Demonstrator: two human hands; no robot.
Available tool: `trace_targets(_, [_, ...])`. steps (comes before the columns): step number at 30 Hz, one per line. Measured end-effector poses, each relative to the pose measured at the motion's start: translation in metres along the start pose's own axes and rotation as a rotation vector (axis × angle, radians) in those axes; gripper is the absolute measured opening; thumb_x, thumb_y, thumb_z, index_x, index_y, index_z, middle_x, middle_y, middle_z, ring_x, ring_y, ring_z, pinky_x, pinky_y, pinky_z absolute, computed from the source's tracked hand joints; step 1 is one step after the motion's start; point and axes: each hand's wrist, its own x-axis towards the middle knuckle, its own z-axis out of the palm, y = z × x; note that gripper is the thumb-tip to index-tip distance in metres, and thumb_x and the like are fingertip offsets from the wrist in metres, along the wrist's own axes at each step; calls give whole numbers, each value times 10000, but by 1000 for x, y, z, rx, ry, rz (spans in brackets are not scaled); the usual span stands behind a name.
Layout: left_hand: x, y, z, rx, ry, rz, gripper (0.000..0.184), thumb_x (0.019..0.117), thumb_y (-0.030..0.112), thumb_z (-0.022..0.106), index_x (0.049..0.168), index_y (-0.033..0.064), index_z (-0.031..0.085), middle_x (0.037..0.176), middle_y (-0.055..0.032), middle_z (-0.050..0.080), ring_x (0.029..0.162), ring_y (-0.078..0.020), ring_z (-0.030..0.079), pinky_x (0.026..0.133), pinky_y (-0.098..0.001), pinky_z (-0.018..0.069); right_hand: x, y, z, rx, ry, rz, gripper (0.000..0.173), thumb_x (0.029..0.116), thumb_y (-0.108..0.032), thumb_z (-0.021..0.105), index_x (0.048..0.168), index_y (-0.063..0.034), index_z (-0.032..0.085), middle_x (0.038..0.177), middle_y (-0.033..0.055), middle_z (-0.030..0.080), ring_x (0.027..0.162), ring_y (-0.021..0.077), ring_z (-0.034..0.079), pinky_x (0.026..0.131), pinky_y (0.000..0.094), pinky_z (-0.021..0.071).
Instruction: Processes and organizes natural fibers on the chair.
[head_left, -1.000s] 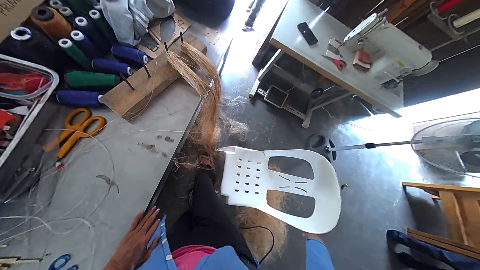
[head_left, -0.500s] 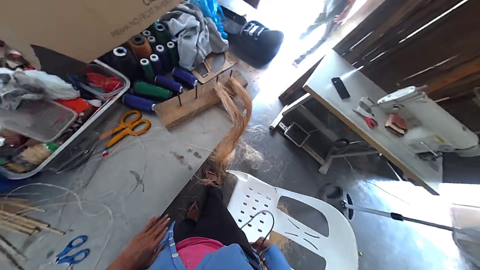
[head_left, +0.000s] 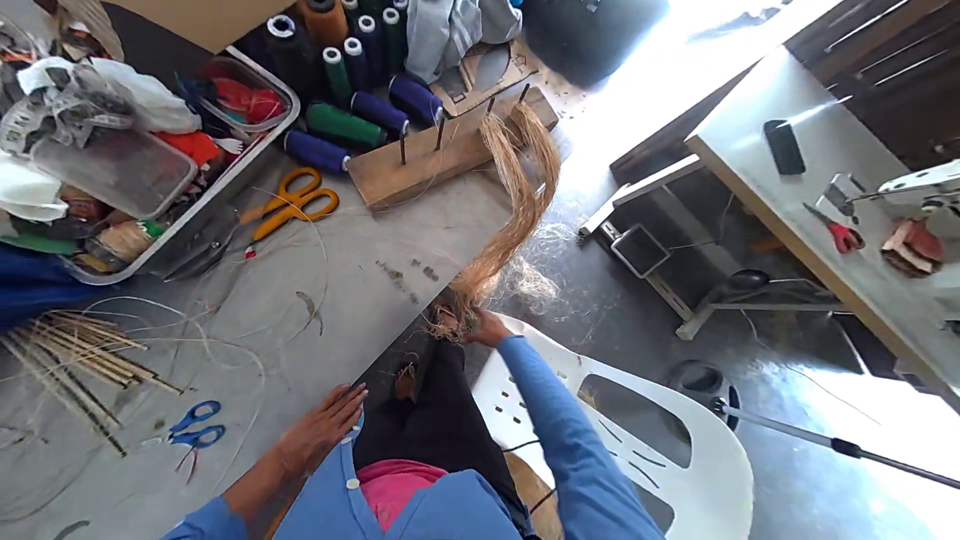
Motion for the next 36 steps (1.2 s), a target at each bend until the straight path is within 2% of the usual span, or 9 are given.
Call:
trace_targets(3, [-1,-1,2,-21,37,0,407,808,-81,610,1204,-47,695,1385,-177,635,1353,-308,562,1141,-477,405,31,-34,53,77,-35,-86,1005,716,-304,931,1555,-85,422,1536,275,442,1425,427,431,1165,588,364])
trace_targets(7, [0,-2,6,18,57,14,342,834,-34,628,1167,-30,708,1356,-175,653,1333,-310,581,1126,-478,425,24,-34,68,-26,-55,-44,471,866,-308,803,1193,17,706,1270,260,651,1240,395,594,1083,577,438])
trace_targets(16, [3,-5,6,8,111,41,288,879,-34,561,1126,-47,710,1312,-197,673,1292,-338,609,1102,-499,437,-61,56,-82,-54,359,242,335,988,-195,620,1183,65,701,1252,281,663,1255,424,593,1095,593,419])
trace_targets(20, [5,0,1,-80,95,-14,298,846,-63,584,1113,-67,715,1308,-219,669,1277,-377,616,1099,-537,443,-79,68,-109,601,617,145,317,1096,-174,472,1149,100,623,895,167,702,783,197,664,786,381,546])
trace_targets(23, [5,1,3,-88,100,-22,302,849,-15,582,1117,-56,716,1303,-224,668,1287,-379,607,1110,-540,427,-97,52,-122,587,554,116,313,1110,-218,444,1088,56,595,696,75,581,552,154,601,632,373,594])
trace_targets(26, [5,2,1,-90,84,-28,308,832,-5,609,1115,-59,718,1300,-235,667,1286,-391,606,1094,-556,439,-114,32,-134,7,404,150,378,1099,-229,491,1047,98,672,944,274,653,792,377,631,773,556,518])
trace_targets(28, [6,2,0,-84,78,-31,306,869,53,579,1119,-58,716,1305,-234,665,1290,-390,603,1096,-555,436,-113,32,-137,-178,353,135,389,1093,-238,498,1022,87,699,1048,304,677,1020,457,644,935,628,469])
trace_targets(32, [5,-2,9,-33,103,-27,513,1027,362,398,1128,-23,723,1325,-193,667,1311,-348,594,1114,-523,421,-95,55,-136,-299,279,156,400,1085,-270,500,1087,72,708,1133,284,690,1163,450,628,1039,618,442])
trace_targets(36, [7,3,-1,-48,69,-62,513,1021,323,385,1140,-41,726,1323,-193,673,1290,-348,613,1097,-521,439,-88,65,-140,-254,209,181,448,1078,-316,505,1189,83,677,1241,294,658,1252,438,589,1104,596,402])
